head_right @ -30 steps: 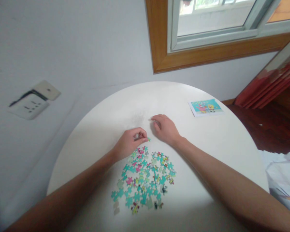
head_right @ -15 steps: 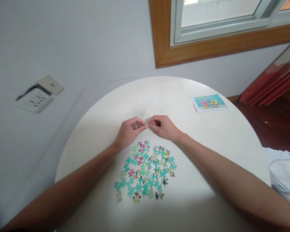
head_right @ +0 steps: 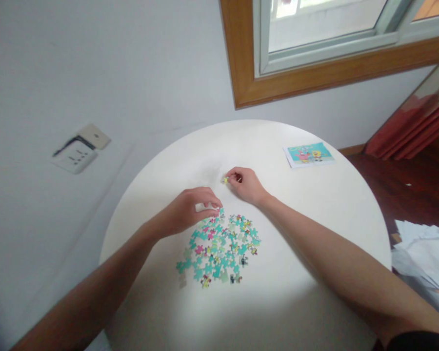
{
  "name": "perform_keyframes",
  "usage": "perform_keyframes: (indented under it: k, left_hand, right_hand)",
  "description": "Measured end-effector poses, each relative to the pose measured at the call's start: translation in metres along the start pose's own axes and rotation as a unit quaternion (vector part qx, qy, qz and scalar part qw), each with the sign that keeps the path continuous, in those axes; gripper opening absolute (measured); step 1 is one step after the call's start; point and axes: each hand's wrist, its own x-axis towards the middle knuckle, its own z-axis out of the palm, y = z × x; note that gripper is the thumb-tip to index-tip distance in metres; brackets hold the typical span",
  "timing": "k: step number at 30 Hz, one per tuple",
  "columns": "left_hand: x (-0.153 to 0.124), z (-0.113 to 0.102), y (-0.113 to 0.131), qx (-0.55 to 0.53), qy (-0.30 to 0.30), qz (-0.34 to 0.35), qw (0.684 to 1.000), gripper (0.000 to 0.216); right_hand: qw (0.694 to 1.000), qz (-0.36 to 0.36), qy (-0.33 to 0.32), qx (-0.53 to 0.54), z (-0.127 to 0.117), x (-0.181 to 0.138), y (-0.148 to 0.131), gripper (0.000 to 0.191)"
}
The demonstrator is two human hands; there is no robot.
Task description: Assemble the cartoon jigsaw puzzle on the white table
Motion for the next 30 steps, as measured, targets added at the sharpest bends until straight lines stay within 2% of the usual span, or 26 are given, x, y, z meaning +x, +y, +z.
perform_keyframes:
  k: [2, 4, 9, 12, 18, 26, 30]
  left_hand:
    - [-0.011, 0.004, 0.008, 0.014, -0.065, 0.010, 0.998, 0.009]
    - [-0.023, 0.008, 0.013, 0.026, -0.102, 0.010, 0.994, 0.010]
    - [-0.036, 0.022, 0.021, 0.023, -0.129, 0.022, 0.991, 0.008]
    - [-0.026, 0.039, 0.029, 0.019, -0.115, 0.051, 0.992, 0.011]
    - [0.005, 0.069, 0.039, 0.066, -0.138, 0.116, 0.981, 0.011]
    - [0.022, 0.071, 0.048, 0.136, -0.192, 0.152, 0.960, 0.006]
    - [0.022, 0.070, 0.057, 0.165, -0.195, 0.179, 0.950, 0.008]
  right_hand:
    - [1.000, -0.001, 0.013, 0.008, 0.001, 0.001, 0.001, 0.017]
    - [1.000, -0.004, 0.017, 0.017, 0.001, 0.002, 0.004, 0.016]
    - [1.000, -0.002, 0.014, 0.015, 0.003, 0.003, 0.006, 0.013]
    - [1.000, -0.001, 0.013, 0.009, 0.003, 0.003, 0.006, 0.013]
    - [1.000, -0.005, 0.022, 0.016, 0.003, 0.003, 0.008, 0.013]
    - [0.999, -0.002, 0.022, 0.024, 0.003, 0.004, 0.009, 0.013]
    - [1.000, 0.006, 0.019, 0.016, 0.003, 0.004, 0.007, 0.012]
